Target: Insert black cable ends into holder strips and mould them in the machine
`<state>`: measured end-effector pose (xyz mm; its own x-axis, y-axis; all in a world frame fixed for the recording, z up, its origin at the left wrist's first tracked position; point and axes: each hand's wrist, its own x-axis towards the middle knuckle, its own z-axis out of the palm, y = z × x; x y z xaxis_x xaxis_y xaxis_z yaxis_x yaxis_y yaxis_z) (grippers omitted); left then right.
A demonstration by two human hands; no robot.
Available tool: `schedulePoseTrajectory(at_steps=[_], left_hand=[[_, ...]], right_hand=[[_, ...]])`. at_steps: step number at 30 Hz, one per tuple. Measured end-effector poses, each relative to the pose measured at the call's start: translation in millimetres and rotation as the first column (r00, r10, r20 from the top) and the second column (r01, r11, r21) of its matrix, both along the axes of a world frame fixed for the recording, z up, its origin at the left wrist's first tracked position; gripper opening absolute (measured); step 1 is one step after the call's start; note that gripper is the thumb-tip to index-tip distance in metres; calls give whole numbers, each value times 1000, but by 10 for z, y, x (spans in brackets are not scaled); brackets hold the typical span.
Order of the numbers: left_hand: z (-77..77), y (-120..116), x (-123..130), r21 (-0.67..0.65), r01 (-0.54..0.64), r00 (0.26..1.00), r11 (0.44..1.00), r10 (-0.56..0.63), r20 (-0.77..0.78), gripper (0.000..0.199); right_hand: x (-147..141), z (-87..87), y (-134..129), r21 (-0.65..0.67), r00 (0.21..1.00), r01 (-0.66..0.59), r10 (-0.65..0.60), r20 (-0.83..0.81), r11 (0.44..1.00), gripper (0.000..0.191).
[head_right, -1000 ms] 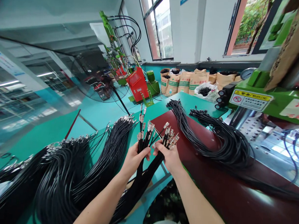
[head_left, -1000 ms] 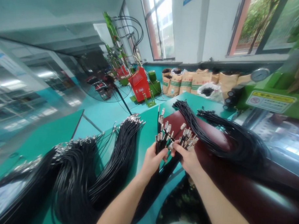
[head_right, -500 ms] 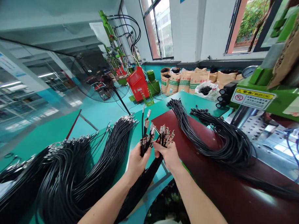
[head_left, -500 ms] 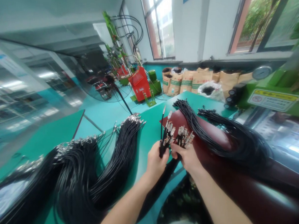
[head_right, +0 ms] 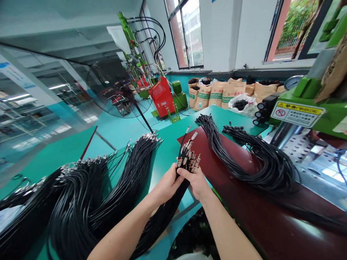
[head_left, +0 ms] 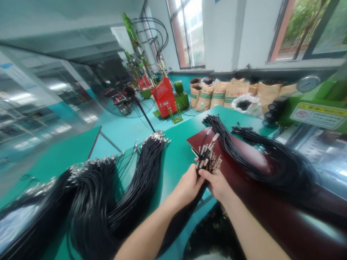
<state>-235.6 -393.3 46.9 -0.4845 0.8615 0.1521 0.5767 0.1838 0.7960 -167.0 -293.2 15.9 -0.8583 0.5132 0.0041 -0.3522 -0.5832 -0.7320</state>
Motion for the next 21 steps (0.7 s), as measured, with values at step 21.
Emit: schedulePoseTrajectory(at_steps=[21], left_hand=[[797,400,-420,163,63,965,985,-19,-261,22]], right_hand=[[-208,102,-109,182,998,46,-55,42,982,17]])
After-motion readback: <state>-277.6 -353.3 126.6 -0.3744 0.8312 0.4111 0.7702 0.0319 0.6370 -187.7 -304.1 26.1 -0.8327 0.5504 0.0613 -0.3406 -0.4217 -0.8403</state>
